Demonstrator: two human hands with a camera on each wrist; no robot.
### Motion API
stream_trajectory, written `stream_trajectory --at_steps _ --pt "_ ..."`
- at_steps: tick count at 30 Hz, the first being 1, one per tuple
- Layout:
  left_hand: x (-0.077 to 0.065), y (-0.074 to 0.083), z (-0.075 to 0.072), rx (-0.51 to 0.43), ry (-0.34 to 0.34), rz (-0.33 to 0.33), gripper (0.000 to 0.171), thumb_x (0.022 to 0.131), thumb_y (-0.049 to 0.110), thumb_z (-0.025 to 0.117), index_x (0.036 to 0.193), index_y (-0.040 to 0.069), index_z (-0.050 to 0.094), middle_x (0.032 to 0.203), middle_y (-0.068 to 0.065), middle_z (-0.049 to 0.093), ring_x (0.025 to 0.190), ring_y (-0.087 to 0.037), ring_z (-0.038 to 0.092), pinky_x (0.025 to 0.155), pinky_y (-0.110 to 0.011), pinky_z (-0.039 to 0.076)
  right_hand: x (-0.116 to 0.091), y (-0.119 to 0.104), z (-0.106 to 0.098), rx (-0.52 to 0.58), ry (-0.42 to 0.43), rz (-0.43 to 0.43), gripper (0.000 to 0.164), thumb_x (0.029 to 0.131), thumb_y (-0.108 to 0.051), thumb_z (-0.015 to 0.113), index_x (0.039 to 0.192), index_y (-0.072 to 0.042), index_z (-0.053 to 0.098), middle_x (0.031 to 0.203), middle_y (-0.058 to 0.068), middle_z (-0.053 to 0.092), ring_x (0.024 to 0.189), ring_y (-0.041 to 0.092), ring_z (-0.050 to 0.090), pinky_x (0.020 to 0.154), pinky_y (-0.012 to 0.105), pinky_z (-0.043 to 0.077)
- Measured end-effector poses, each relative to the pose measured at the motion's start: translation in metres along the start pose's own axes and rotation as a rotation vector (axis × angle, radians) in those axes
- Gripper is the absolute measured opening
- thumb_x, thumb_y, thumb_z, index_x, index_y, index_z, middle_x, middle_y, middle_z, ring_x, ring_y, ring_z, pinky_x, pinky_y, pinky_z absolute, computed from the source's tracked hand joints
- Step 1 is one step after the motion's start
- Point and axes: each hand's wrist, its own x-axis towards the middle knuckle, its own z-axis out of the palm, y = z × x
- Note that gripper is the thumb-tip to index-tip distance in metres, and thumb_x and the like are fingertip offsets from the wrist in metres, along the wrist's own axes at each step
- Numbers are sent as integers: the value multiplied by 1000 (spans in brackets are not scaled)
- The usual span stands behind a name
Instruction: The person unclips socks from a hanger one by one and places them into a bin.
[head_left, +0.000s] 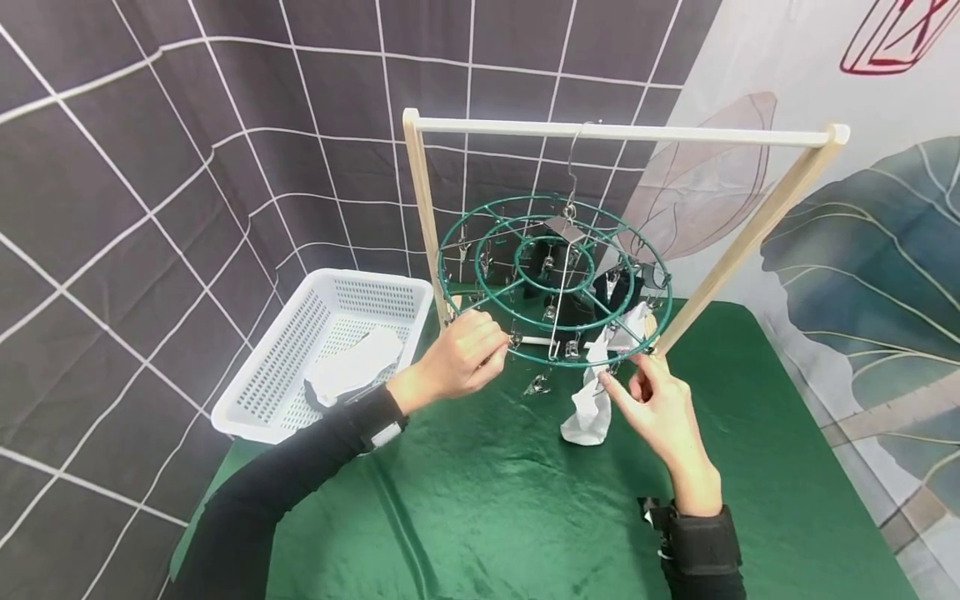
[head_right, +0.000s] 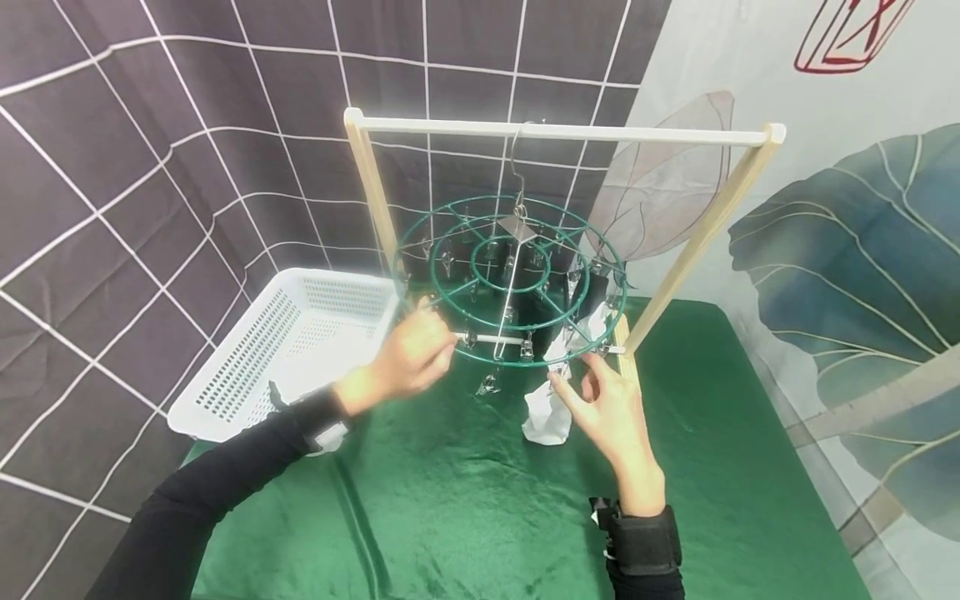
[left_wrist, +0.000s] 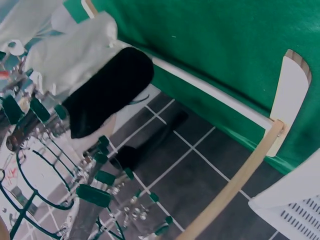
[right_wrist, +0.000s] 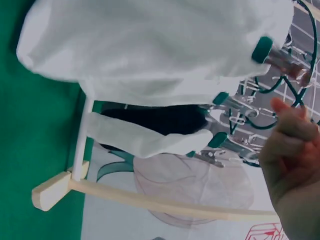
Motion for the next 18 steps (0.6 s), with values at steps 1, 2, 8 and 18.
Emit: stream_trajectory --at_steps 1,2,8,18 --pt "0 -1 -1 -10 -2 -5 13 87 7 48 83 2 60 76 -6 55 75 -23 50 70 -35 43 1 1 0 1 -38 -8 17 81 -22 76 86 -13 62 60 -5 37 50 5 32 49 20 26" --pt "-1 -2 -2 -17 -4 -11 13 87 8 48 83 3 60 76 -6 55 75 -23 50 71 -35 43 2 1 0 12 -66 -22 16 82 -21 75 83 -14 61 59 -6 37 50 5 32 49 20 26" --pt "-1 -7 -5 -56 -5 -65 16 88 9 46 81 4 59 77 -5 55 75 -22 50 76 -37 42 3 -2 7 145 -112 -94 10 79 -6 76 82 -13 68 58 -10 43 50 4 36 48 17 29" --pt "8 3 -2 67 93 -65 20 88 14 49 87 1 64 81 -8 61 77 -23 55 78 -37 45 0 -21 10 228 -223 -18 20 76 -16 81 76 -18 61 60 -10 50 49 4 45 47 16 37"
